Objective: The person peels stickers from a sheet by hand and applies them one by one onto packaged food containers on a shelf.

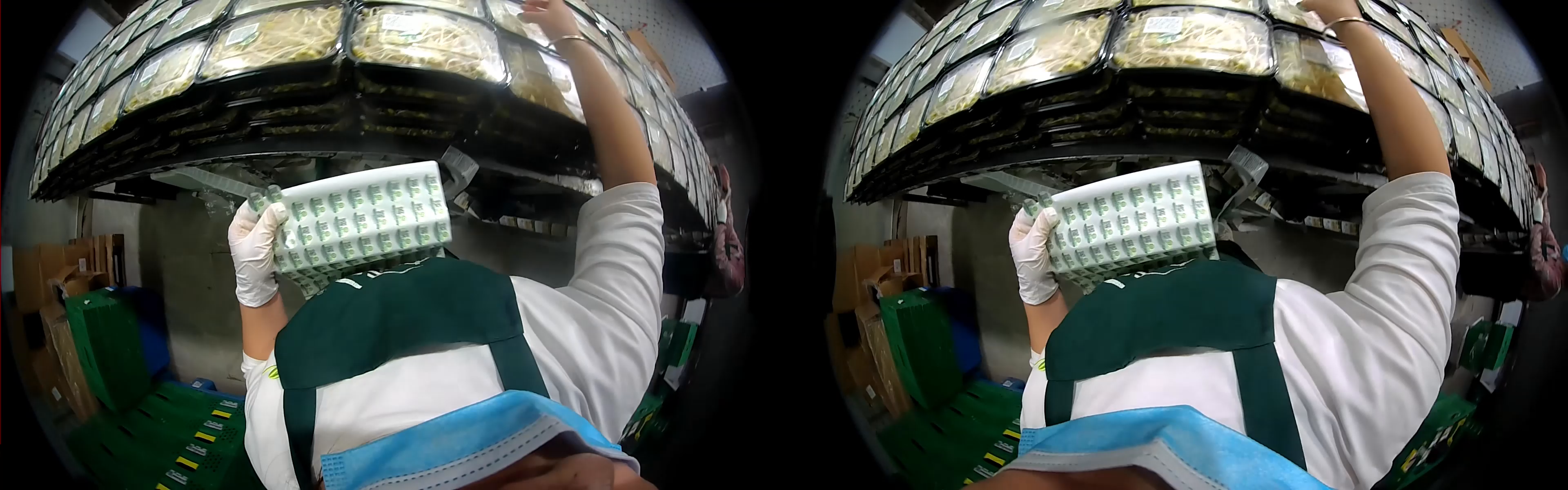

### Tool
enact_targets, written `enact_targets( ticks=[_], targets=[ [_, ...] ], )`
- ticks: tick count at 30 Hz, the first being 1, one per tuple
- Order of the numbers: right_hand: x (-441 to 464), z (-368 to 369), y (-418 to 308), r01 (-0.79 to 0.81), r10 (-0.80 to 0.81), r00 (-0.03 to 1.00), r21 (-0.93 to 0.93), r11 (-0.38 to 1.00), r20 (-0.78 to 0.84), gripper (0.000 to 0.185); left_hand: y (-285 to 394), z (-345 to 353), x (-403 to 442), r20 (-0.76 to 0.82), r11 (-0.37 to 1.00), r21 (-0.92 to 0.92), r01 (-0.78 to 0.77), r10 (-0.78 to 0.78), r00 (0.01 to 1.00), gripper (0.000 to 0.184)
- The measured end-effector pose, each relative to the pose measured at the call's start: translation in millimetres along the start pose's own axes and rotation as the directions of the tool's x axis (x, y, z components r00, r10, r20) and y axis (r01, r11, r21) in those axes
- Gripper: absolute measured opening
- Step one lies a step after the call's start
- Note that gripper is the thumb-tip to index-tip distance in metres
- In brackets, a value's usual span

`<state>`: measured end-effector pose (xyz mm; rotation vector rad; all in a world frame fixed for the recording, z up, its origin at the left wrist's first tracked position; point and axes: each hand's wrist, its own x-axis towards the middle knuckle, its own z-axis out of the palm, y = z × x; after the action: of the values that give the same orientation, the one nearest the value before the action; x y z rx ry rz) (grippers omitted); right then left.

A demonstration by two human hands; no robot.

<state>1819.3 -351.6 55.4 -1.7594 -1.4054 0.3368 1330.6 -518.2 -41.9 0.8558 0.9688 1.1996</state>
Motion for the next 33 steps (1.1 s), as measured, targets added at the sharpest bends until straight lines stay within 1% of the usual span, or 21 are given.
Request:
enact_targets(
  ticks=[1,2,6,7,9,10,11,12,13,14,15,16,17,20,23,25,27,28,30,31,33],
  targets=[
    [10.4,20.6,16.3,0.178,-0.18,0.983,-0.032,0.983,-0.039,0.051,3.4,1.5,0.1,0.005,1.0,0.001,-0.015,0.015,1.0,0.01],
    [11.0,27.1,-1.2,0.204,-0.205,0.978,-0.032,0.978,-0.03,0.051,7.0,5.6,-0.5,0.016,1.0,-0.013,-0.026,0.026,1.0,0.01],
    [-19.9,41.7,-43.9,0.55,-0.474,0.834,-0.377,0.745,0.281,0.046,23.6,21.2,-3.2,0.054,0.999,-0.042,-0.034,0.036,0.998,0.011],
    [-28.8,42.3,-58.3,0.553,-0.475,0.832,-0.367,0.748,0.286,0.046,27.6,24.0,-3.1,0.06,0.998,-0.041,-0.039,0.042,0.997,0.012],
    [-42.9,43.0,-92.9,0.366,-0.167,0.93,-0.805,0.466,0.326,0.044,36.1,31.5,-2.9,0.093,0.996,0.0,-0.086,0.086,0.992,0.012],
    [-35.2,39.3,-100.5,0.203,-0.053,0.978,-0.843,0.498,0.204,0.045,42.8,34.1,-1.2,0.152,0.997,0.017,-0.082,0.078,0.985,0.011],
    [-18.2,31.8,-89.8,0.315,-0.207,0.947,-0.839,0.443,0.246,0.042,52.1,36.6,-0.1,0.207,0.997,0.037,-0.075,0.066,0.976,0.011],
    [-6.1,19.4,-66.5,0.394,-0.263,0.917,-0.581,0.712,0.3,0.04,57.6,61.0,-2.0,0.27,0.998,0.052,-0.028,0.013,0.963,0.011],
    [2.7,19.9,-60.1,0.428,-0.345,0.881,-0.234,0.873,0.323,0.038,56.3,73.2,0.6,0.295,0.994,0.108,-0.012,-0.021,0.955,0.013],
    [-21.0,27.1,-88.2,0.435,-0.395,0.812,0.005,0.9,0.431,0.036,51.4,83.9,6.8,0.381,0.975,0.127,-0.182,0.121,0.917,0.012],
    [-69.6,31.8,-134.4,0.382,-0.451,0.723,0.242,0.892,0.522,0.034,53.0,89.5,12.6,0.465,0.957,0.176,-0.228,0.124,0.877,0.014],
    [-106.5,32.2,-166.9,0.481,-0.512,0.604,0.233,0.845,0.61,0.039,55.8,95.6,16.1,0.46,0.875,0.382,-0.299,0.101,0.882,0.015],
    [-135.0,31.7,-190.5,0.58,-0.556,0.478,0.231,0.781,0.68,0.045,61.6,102.0,17.4,0.468,0.869,0.42,-0.262,0.04,0.883,0.016],
    [-175.0,43.4,-209.6,0.835,-0.767,0.38,0.164,0.525,0.517,0.022,60.8,113.1,13.7,0.493,0.934,0.257,-0.249,0.095,0.865,0.014],
    [-179.8,50.2,-207.7,0.881,-0.801,0.348,0.123,0.457,0.487,0.016,55.0,112.3,16.4,0.502,0.869,0.317,-0.379,0.185,0.844,0.014],
    [-180.9,49.4,-207.8,0.87,-0.799,0.339,0.159,0.467,0.496,0.013,57.8,108.5,14.9,0.532,0.871,0.353,-0.34,0.112,0.839,0.014],
    [-165.8,46.1,-202.2,0.63,-0.694,0.471,0.344,0.696,0.544,0.007,56.1,96.5,13.3,0.548,0.906,0.362,-0.221,-0.015,0.836,0.018],
    [-139.4,42.6,-196.9,0.544,-0.577,0.598,0.247,0.802,0.557,0.006,57.6,89.9,11.4,0.594,0.908,0.354,-0.225,-0.032,0.804,0.017],
    [-28.8,47.3,-150.3,0.536,-0.565,0.734,0.19,0.823,0.377,0.012,55.7,79.8,6.5,0.604,0.942,0.264,-0.207,0.006,0.797,0.013],
    [-4.9,43.4,-155.4,0.276,-0.288,0.94,0.091,0.957,0.182,0.024,49.3,75.5,3.6,0.507,0.984,0.158,-0.076,-0.015,0.862,0.012],
    [60.2,50.0,-96.5,0.139,-0.133,0.989,-0.082,0.987,0.066,0.025,41.9,69.6,7.2,0.409,0.981,0.178,-0.072,-0.007,0.912,0.013]
  ],
)
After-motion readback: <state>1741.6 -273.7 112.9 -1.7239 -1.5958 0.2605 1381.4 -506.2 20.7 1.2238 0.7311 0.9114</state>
